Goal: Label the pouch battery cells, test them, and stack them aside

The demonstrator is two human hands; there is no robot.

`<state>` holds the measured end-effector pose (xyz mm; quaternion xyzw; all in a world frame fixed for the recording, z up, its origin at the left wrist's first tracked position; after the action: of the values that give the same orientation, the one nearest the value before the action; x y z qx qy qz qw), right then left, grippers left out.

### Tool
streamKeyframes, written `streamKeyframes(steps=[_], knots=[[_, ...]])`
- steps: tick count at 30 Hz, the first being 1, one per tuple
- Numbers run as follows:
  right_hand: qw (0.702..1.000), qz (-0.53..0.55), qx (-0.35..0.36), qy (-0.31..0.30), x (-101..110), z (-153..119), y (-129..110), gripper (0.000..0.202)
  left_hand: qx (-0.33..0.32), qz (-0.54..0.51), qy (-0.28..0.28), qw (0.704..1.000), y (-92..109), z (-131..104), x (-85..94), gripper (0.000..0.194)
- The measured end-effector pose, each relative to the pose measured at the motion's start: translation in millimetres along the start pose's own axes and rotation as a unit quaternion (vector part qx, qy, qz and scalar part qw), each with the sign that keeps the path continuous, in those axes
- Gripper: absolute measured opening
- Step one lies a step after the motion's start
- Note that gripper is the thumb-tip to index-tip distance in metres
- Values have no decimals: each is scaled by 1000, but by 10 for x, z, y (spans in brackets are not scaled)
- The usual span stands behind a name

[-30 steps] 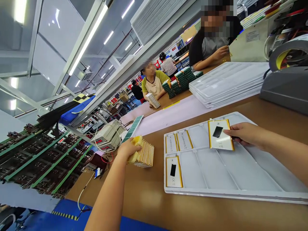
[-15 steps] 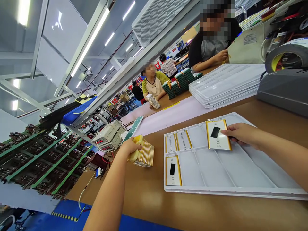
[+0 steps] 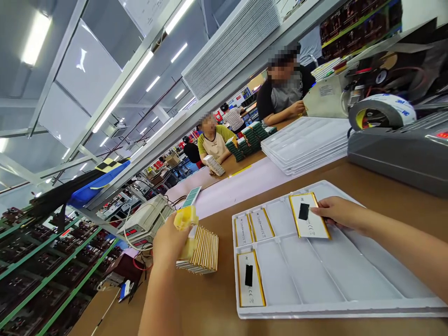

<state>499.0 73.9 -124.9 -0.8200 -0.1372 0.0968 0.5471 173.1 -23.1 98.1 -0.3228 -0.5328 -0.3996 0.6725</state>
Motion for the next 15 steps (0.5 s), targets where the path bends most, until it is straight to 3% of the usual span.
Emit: streamKeyframes(steps=[2, 3, 5, 7, 9, 10, 12, 14, 15], knots=[[1000, 0, 2, 4, 2, 2, 2, 18, -48, -213, -15, 976, 138, -96, -136, 69], [1000, -1, 3, 4, 2, 4, 3, 19, -70, -341, -62, 935, 218, -139, -274, 73], [1000, -1, 6, 4, -3, 12, 7, 19, -90, -548, -197, 808, 382, -213, -654, 73], [1000, -2, 10, 6, -12, 32, 21, 19, -60, -680, -301, 666, 499, -259, -1079, 50], [1000, -2, 14, 8, -21, 71, 53, 19, -4, -774, -331, 540, 548, -262, -1440, 36], [1000, -5, 15, 8, -24, 97, 75, 19, 18, -805, -327, 496, 551, -250, -1575, 33], [1000, -12, 20, 3, -25, 152, 120, 18, 45, -835, -320, 446, 532, -219, -1744, 29], [999, -23, 24, -2, -19, 187, 149, 19, 47, -845, -301, 440, 493, -178, -1799, 28], [999, -30, 25, -1, -16, 189, 150, 20, 42, -845, -279, 453, 472, -154, -1801, 29]])
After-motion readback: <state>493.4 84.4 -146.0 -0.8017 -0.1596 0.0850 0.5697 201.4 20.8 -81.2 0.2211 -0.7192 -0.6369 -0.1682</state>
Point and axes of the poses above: each hand's wrist, its own z-axis towards the middle knuckle, its own x-axis out of the back of the hand, y = z × x, the point moved 2 cm from there along z, towards the middle knuckle, and after that the axes turned 7 degrees about -y, right-handed, at the moved point
